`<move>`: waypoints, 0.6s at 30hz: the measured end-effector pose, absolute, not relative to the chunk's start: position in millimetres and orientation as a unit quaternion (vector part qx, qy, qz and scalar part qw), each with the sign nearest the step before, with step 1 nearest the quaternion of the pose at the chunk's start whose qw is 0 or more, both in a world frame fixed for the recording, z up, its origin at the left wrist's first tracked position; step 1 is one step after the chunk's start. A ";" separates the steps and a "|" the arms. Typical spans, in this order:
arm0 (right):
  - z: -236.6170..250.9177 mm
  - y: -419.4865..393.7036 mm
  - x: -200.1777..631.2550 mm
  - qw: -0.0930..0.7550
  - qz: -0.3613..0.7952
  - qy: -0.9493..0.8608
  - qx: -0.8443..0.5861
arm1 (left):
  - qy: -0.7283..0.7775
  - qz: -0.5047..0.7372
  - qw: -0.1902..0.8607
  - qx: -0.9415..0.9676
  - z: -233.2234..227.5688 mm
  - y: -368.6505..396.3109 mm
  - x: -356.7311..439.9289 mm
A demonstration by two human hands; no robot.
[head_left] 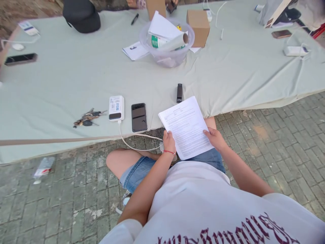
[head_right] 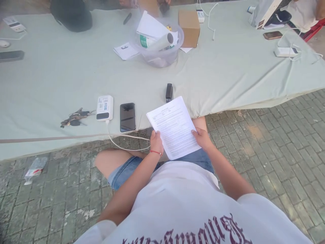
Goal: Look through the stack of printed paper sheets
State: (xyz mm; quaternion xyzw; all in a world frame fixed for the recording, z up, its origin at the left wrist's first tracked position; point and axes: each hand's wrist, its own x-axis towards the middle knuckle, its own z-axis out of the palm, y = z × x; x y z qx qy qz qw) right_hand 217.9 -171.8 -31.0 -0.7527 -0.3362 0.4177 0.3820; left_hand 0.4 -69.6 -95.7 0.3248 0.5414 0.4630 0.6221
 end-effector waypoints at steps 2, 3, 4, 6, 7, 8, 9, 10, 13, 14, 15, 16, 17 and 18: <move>-31.9 -171.3 219.9 0.376 0.378 -0.352 -0.769 | 0.540 0.471 0.632 0.295 -94.6 -70.0 3.2; -32.2 -171.8 220.9 0.374 0.361 -0.361 -0.774 | 0.539 0.471 0.636 0.287 -94.0 -70.0 4.0; -32.2 -172.6 221.6 0.373 0.350 -0.368 -0.776 | 0.539 0.471 0.639 0.284 -93.7 -69.8 4.5; -31.3 -175.1 221.7 0.374 0.347 -0.381 -0.771 | 0.538 0.470 0.640 0.283 -93.6 -68.8 4.6; -30.7 -176.5 221.3 0.373 0.352 -0.386 -0.767 | 0.539 0.470 0.639 0.283 -93.9 -68.1 4.5; -30.1 -177.7 220.8 0.371 0.358 -0.391 -0.763 | 0.540 0.470 0.638 0.283 -94.4 -67.6 4.4; -29.8 -178.5 220.5 0.367 0.362 -0.394 -0.761 | 0.541 0.470 0.638 0.281 -94.9 -67.3 4.6; -29.9 -179.0 220.4 0.363 0.365 -0.396 -0.761 | 0.541 0.471 0.639 0.279 -95.4 -67.5 5.1; -32.9 -176.9 222.5 0.365 0.347 -0.385 -0.773 | 0.532 0.466 0.655 0.266 -95.8 -70.3 8.3; -34.3 -175.1 223.9 0.374 0.334 -0.378 -0.778 | 0.529 0.461 0.664 0.258 -95.6 -71.8 9.5; -35.5 -173.0 225.6 0.383 0.322 -0.372 -0.782 | 0.527 0.455 0.674 0.249 -95.3 -73.2 10.6; -36.3 -170.8 227.2 0.388 0.314 -0.370 -0.784 | 0.526 0.447 0.682 0.239 -95.0 -74.4 11.3; -36.6 -168.6 228.7 0.388 0.311 -0.371 -0.784 | 0.526 0.440 0.689 0.232 -94.8 -75.2 11.7; -36.3 -166.6 229.9 0.384 0.312 -0.377 -0.783 | 0.528 0.434 0.693 0.227 -94.8 -75.4 11.5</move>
